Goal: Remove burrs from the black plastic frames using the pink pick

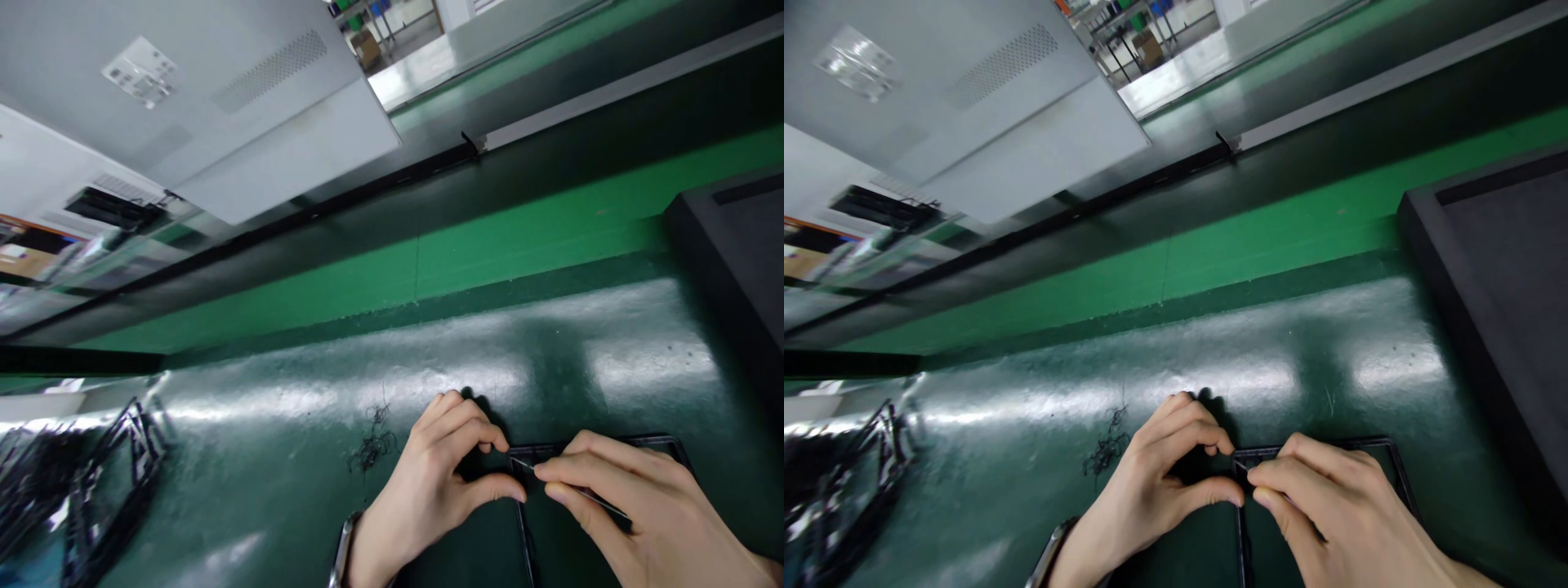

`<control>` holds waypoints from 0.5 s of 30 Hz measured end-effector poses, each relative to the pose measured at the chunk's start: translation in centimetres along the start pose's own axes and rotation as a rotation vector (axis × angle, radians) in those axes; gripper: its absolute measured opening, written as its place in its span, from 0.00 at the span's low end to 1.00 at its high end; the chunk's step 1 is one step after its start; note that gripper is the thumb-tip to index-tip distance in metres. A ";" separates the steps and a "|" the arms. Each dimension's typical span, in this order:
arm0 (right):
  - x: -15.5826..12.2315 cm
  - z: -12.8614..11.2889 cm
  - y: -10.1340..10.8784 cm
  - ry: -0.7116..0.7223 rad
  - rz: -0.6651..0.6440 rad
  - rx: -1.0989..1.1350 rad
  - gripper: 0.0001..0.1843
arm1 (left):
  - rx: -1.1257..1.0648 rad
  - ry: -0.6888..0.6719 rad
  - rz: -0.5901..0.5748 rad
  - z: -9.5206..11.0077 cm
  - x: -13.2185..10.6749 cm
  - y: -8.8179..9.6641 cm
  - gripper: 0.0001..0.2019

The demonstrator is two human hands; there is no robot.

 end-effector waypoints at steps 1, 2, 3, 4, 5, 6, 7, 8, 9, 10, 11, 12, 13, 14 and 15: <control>0.0 0.1 0.0 -0.007 -0.003 0.010 0.14 | 0.000 0.001 0.002 0.0 0.0 0.0 0.17; 0.1 0.1 0.0 -0.012 0.002 0.016 0.14 | -0.001 0.001 0.003 -0.1 -0.1 -0.1 0.17; 0.1 0.2 0.0 -0.016 0.014 0.017 0.13 | -0.003 0.001 0.004 -0.1 -0.1 -0.1 0.17; 0.1 0.2 0.1 -0.017 0.028 0.013 0.12 | -0.004 0.000 0.004 -0.1 -0.1 -0.1 0.17; 0.1 0.2 0.2 -0.013 0.036 0.010 0.12 | -0.005 0.000 0.005 -0.1 0.0 -0.1 0.18; 0.0 0.2 0.2 -0.010 0.035 0.012 0.12 | -0.005 -0.001 0.006 -0.1 0.0 -0.1 0.18; 0.0 0.3 0.1 -0.011 0.025 0.018 0.12 | -0.004 -0.004 0.009 -0.1 0.0 0.0 0.18; 0.0 0.4 0.0 -0.014 0.019 0.024 0.13 | -0.004 -0.007 0.012 0.0 0.1 0.0 0.18; -0.1 0.5 -0.1 -0.015 0.016 0.029 0.13 | -0.006 -0.009 0.015 0.0 0.1 0.1 0.18; -0.2 0.6 -0.2 -0.015 0.021 0.026 0.13 | -0.010 -0.010 0.016 0.0 0.1 0.1 0.18; -0.3 0.8 -0.2 -0.012 0.030 0.019 0.12 | -0.013 -0.008 0.017 0.0 0.1 0.0 0.18; -0.4 1.0 -0.3 -0.008 0.038 0.011 0.12 | -0.016 -0.005 0.017 0.0 0.1 0.0 0.18; -0.4 1.2 -0.5 -0.004 0.040 0.007 0.12 | -0.017 -0.002 0.017 -0.1 0.0 -0.1 0.18; -0.5 1.4 -0.7 -0.004 0.040 0.007 0.11 | -0.017 0.000 0.017 -0.1 0.0 -0.2 0.19; -0.6 1.6 -0.8 -0.011 0.041 0.007 0.11 | -0.016 0.002 0.016 -0.1 0.0 -0.3 0.19</control>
Point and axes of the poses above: each hand's wrist, its own x-axis towards the middle knuckle, its own y-axis out of the back of the hand, z = x × y, the point moved 7 cm from there along x, towards the middle knuckle, and after that the axes turned 5 degrees about x, right-handed, at the moved point
